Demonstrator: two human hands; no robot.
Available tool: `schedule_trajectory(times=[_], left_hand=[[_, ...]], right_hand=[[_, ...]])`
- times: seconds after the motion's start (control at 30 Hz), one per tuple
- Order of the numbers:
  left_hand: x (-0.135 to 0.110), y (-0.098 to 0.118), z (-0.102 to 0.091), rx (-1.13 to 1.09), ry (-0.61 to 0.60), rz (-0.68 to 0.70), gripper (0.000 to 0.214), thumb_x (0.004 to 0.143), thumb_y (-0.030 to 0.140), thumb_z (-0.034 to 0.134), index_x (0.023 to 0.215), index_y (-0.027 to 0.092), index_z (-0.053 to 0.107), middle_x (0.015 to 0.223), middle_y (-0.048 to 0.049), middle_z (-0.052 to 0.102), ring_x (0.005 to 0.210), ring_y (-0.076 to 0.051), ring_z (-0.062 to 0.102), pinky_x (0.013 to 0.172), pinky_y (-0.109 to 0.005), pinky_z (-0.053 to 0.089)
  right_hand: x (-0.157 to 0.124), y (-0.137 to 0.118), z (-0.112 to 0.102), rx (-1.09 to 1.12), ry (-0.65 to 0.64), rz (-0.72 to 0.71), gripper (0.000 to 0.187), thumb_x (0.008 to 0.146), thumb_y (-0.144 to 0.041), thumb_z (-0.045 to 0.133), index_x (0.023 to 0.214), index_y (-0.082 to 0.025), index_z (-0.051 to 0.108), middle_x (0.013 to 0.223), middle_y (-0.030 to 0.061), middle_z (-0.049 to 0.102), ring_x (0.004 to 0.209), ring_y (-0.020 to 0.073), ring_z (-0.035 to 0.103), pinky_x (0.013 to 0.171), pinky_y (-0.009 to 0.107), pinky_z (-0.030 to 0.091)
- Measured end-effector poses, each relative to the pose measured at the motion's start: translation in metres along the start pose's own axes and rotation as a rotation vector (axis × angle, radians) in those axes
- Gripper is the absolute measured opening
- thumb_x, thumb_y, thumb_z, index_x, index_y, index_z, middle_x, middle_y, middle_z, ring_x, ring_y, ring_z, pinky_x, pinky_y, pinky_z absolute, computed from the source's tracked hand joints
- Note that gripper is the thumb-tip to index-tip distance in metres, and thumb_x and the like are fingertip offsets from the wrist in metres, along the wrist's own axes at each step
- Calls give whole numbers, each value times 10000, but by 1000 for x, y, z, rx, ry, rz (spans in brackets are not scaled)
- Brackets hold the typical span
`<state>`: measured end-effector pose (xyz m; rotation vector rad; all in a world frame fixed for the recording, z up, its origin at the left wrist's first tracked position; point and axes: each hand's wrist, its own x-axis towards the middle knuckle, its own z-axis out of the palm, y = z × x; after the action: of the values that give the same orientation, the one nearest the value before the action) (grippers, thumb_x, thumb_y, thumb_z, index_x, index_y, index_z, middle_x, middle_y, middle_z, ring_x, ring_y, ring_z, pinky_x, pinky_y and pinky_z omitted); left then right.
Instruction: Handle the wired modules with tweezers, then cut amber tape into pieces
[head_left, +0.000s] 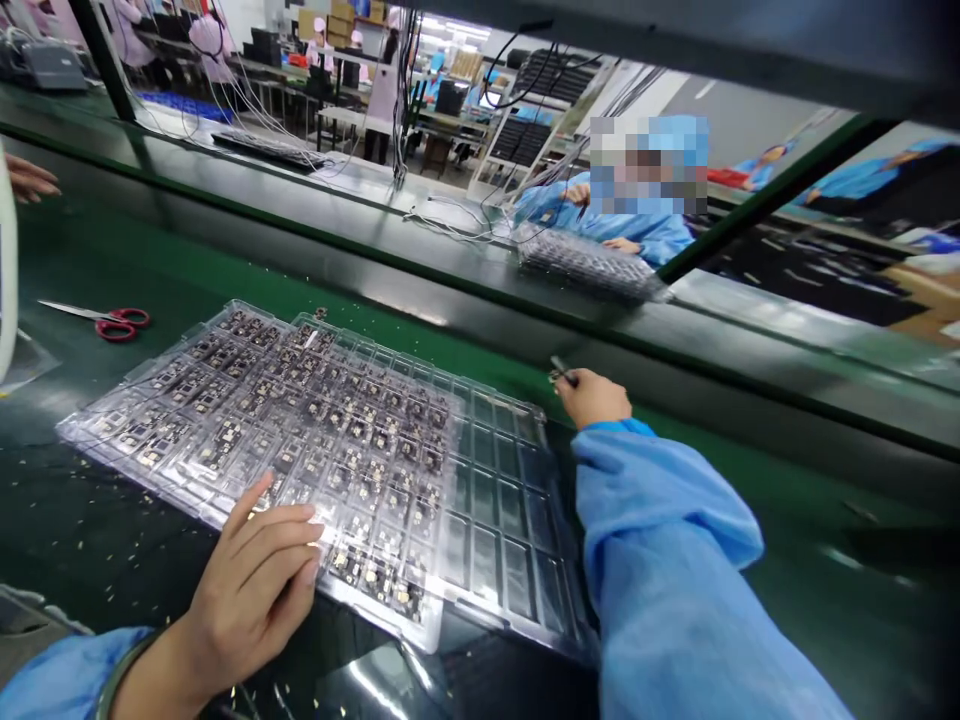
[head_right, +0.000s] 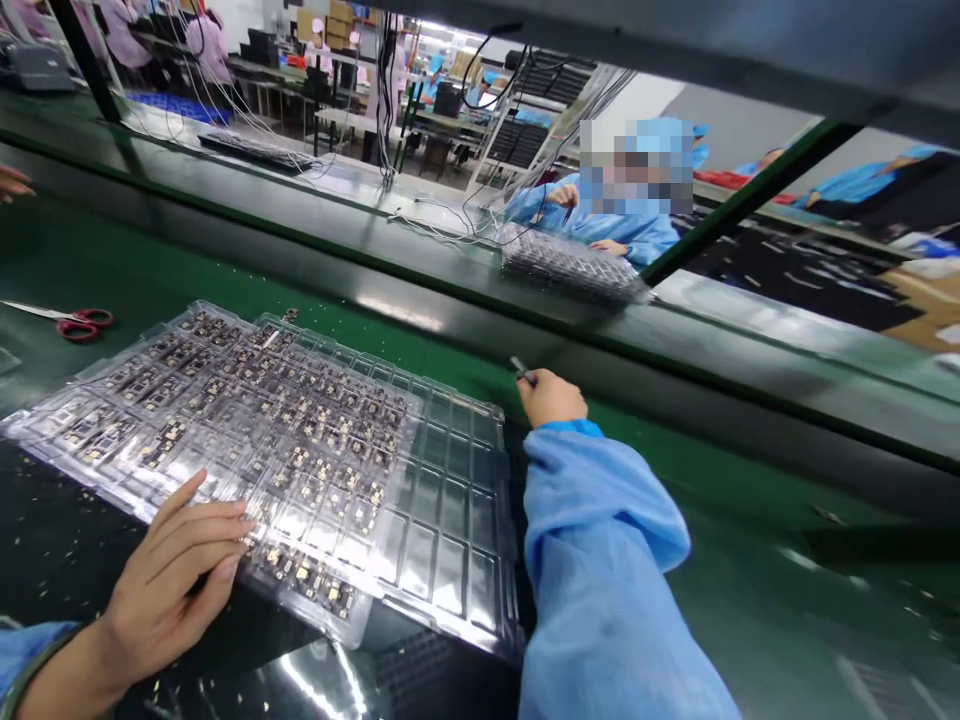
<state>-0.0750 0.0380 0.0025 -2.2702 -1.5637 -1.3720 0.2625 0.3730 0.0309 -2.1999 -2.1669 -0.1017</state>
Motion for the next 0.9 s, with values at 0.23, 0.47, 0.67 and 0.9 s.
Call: schedule_trajectory(times=[0.23, 0.47, 0.67, 0.9], left_hand=[[-11, -8, -8, -217, 90, 118, 298, 808, 51, 589, 1066, 195, 630, 970, -72, 737, 977, -221, 688, 948, -423, 541], [-1, 32, -6, -994, -103, -592, 195, 941, 279, 555, 1107, 203, 623, 891, -49, 704, 584, -113, 671, 586, -235, 588], [1, 46, -6, -1211, -303, -827, 235, 856, 388, 671, 844, 155, 641, 733, -11, 648, 546, -108, 641, 520, -214, 570], [-12, 45, -11, -1120, -206, -758, 149, 880, 297, 642, 793, 176, 640, 707, -3, 626, 612, -113, 612, 567, -215, 561]], right_hand=[[-112, -31, -68, 526, -10, -17, 332, 959, -312, 416, 968, -93, 666, 630, 52, 655, 462, 133, 552, 432, 247, 444], [-275, -111, -86, 1067, -626, -346, 168, 803, -320, 588, 721, -178, 628, 542, -45, 531, 384, 80, 451, 386, 200, 382], [-316, -129, -80, 1117, -592, -434, 204, 851, -257, 580, 690, -162, 661, 540, -44, 496, 445, 73, 416, 412, 182, 335], [-351, -130, -56, 1355, -651, -227, 216, 868, -376, 639, 909, -173, 699, 680, 20, 700, 399, 76, 443, 386, 202, 356]])
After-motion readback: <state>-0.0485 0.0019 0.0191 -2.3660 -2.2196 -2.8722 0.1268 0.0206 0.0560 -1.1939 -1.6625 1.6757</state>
